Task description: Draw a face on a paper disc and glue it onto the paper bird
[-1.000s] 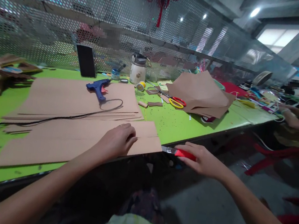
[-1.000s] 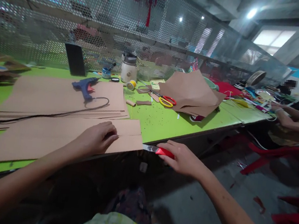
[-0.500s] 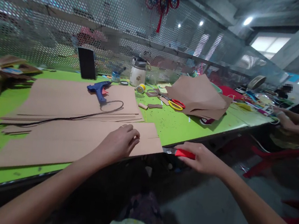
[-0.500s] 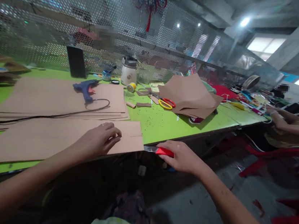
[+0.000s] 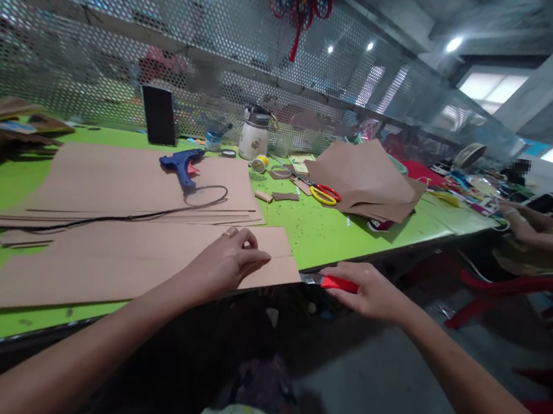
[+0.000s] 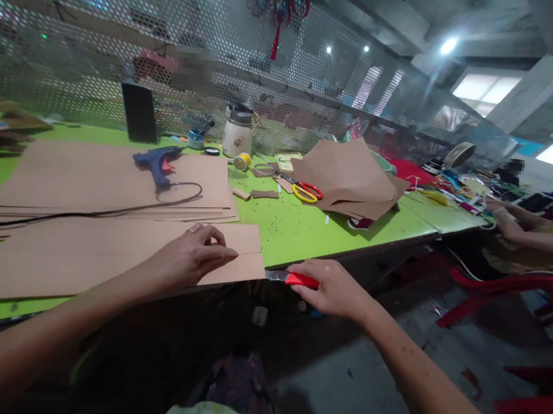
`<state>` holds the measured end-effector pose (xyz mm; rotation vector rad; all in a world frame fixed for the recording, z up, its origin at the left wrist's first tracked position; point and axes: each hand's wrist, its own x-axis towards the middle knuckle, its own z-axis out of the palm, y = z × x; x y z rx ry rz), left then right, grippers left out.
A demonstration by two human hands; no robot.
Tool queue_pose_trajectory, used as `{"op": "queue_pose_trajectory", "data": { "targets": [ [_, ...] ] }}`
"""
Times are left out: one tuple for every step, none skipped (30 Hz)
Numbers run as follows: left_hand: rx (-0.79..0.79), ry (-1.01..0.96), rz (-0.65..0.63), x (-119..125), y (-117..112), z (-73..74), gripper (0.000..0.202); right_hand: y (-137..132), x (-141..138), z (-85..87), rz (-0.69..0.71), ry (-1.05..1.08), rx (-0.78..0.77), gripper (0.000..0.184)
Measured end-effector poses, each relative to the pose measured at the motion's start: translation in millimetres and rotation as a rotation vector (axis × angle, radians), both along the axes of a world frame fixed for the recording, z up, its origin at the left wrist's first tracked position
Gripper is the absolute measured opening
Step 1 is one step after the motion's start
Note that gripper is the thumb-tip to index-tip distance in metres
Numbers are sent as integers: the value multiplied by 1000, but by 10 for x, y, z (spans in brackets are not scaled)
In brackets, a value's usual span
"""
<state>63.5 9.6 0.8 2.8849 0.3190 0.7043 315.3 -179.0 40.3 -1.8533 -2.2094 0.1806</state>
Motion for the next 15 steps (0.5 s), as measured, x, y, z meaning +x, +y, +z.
{"op": "queue_pose_trajectory", "data": {
  "targets": [
    [3, -3, -1, 0, 3, -3, 28, -20, 11, -2, 3, 4, 8, 31],
    [5, -5, -2, 0, 5, -5, 28, -39, 21, -3, 4, 10, 13, 31],
    [7, -6, -4, -1, 8, -7, 28, -58, 30, -4, 3, 17, 16, 31],
    [9, -8, -6, -2, 10, -9, 28, -75, 38, -3, -2, 24, 20, 31],
    [10, -9, -8, -3, 12, -11, 28, -88, 44, -3, -6, 29, 25, 31],
    [10, -9, -10, -5, 15, -13, 28, -97, 48, -2, -11, 33, 30, 30],
    [9, -10, -12, -6, 16, -17, 28, -100, 50, -1, -14, 34, 34, 30],
    [8, -10, -12, -7, 18, -20, 28, -99, 52, -1, -14, 33, 37, 30],
    [7, -11, -12, -9, 18, -24, 28, -94, 53, -3, -14, 30, 45, 29],
    [5, -11, -11, -10, 18, -27, 28, -86, 55, -6, -17, 25, 52, 29],
    [3, -10, -10, -12, 18, -29, 28, -78, 56, -12, -21, 18, 61, 29],
    [2, -9, -9, -14, 17, -30, 28, -71, 58, -19, -27, 9, 69, 29],
    [0, -9, -7, -15, 16, -28, 28, -67, 59, -26, -31, 0, 80, 29],
    [-2, -8, -5, -15, 14, -25, 28, -67, 58, -34, -35, -8, 88, 29],
    [-5, -7, -5, -15, 13, -21, 28, -72, 57, -40, -37, -13, 96, 30]
  ]
}}
